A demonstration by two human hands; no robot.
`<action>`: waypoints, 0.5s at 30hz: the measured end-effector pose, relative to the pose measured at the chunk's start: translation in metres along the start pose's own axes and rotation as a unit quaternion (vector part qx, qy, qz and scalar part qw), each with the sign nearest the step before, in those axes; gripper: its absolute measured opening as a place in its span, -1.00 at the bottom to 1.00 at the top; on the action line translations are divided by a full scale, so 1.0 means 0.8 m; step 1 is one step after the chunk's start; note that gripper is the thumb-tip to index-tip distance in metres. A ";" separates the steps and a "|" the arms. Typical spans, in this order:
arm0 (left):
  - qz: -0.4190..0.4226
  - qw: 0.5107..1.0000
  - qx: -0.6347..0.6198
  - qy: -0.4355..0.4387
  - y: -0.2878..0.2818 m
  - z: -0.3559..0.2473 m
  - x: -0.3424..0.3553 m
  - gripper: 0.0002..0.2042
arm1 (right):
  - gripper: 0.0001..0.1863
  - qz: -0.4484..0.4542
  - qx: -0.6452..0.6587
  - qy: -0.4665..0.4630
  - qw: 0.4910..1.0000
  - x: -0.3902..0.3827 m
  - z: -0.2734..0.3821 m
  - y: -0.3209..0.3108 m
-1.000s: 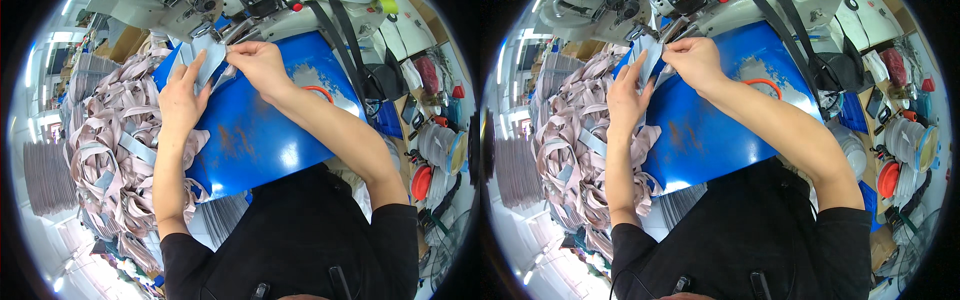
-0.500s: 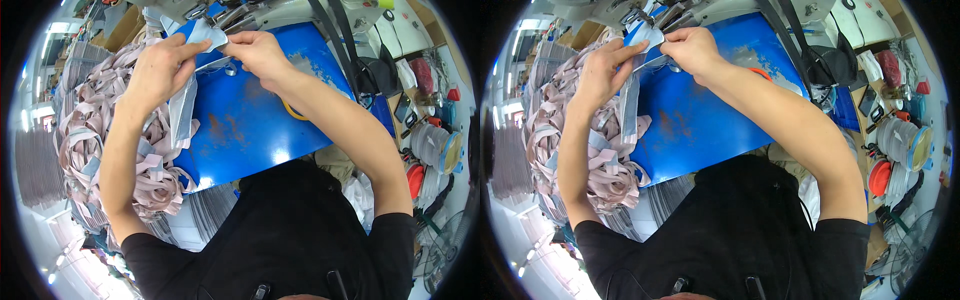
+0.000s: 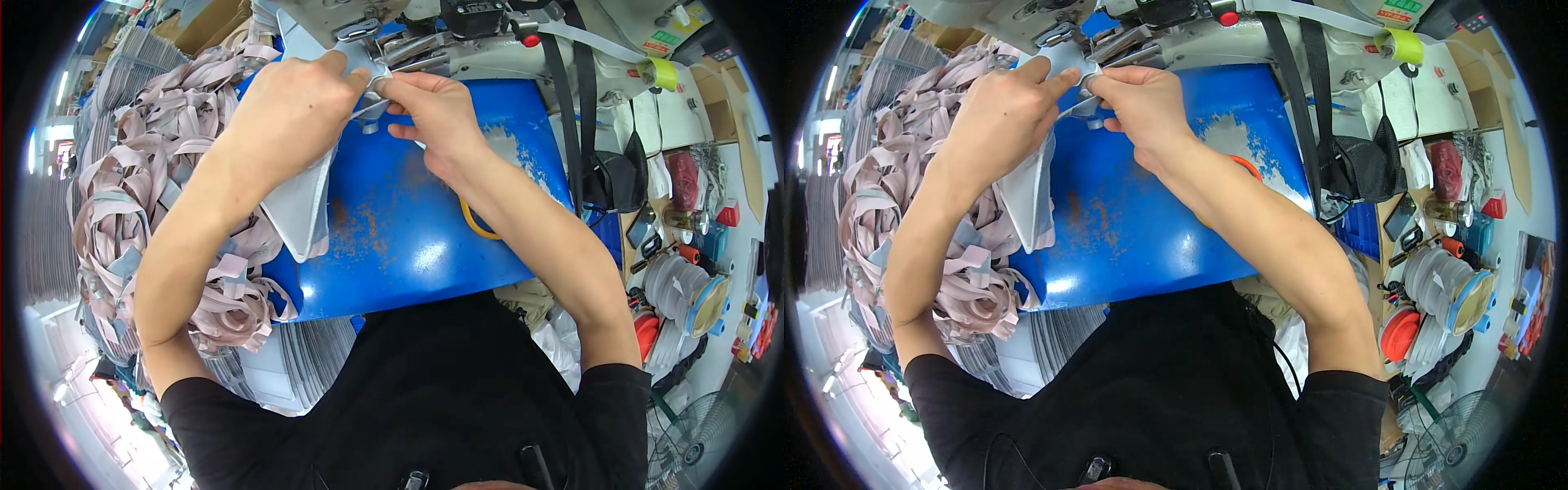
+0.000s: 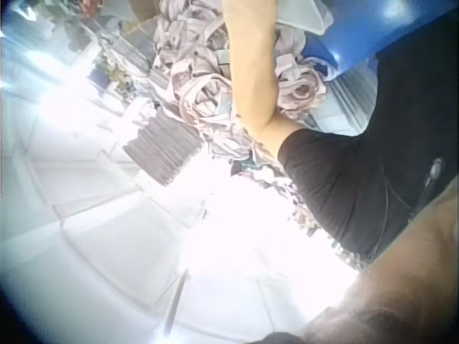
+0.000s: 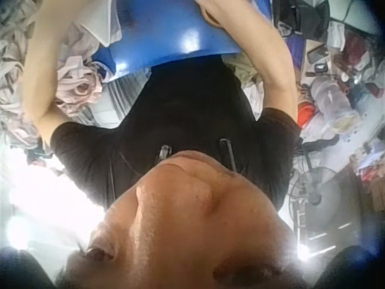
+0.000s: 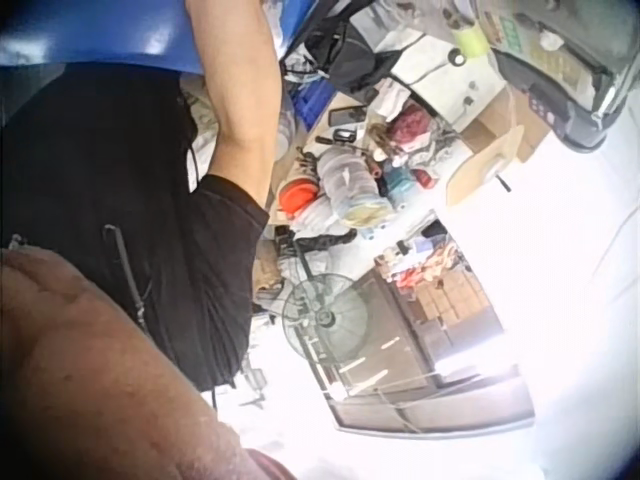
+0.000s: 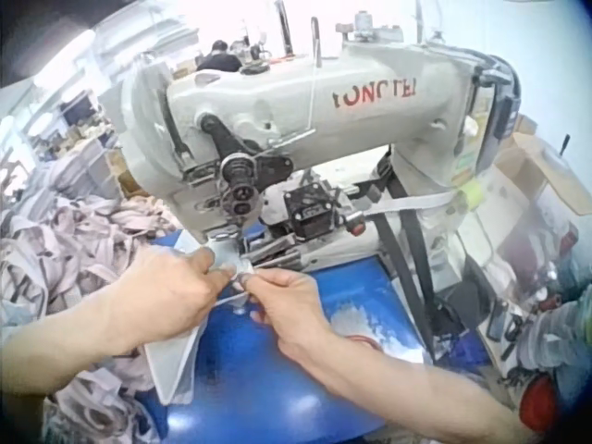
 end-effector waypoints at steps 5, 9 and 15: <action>-0.006 0.999 0.019 -0.031 0.008 -0.008 0.003 -0.61 | -0.85 0.002 -0.002 0.001 1.000 0.001 -0.001 0.000; -0.031 0.998 0.036 -0.050 0.013 -0.026 0.009 -0.79 | -0.83 0.006 0.026 -0.010 1.000 0.007 -0.004 -0.002; -0.041 0.995 0.036 -0.086 0.023 -0.038 0.015 -0.84 | -0.85 0.006 0.024 -0.010 1.000 -0.001 0.000 -0.001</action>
Point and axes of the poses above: each hand's wrist, its own x-axis towards the middle knuckle, its own y-axis out of the palm, z = x × y, the point moved 3 cm from there along x, towards the middle knuckle, and after that the axes turned 7 degrees about y, right-handed, at the moved point
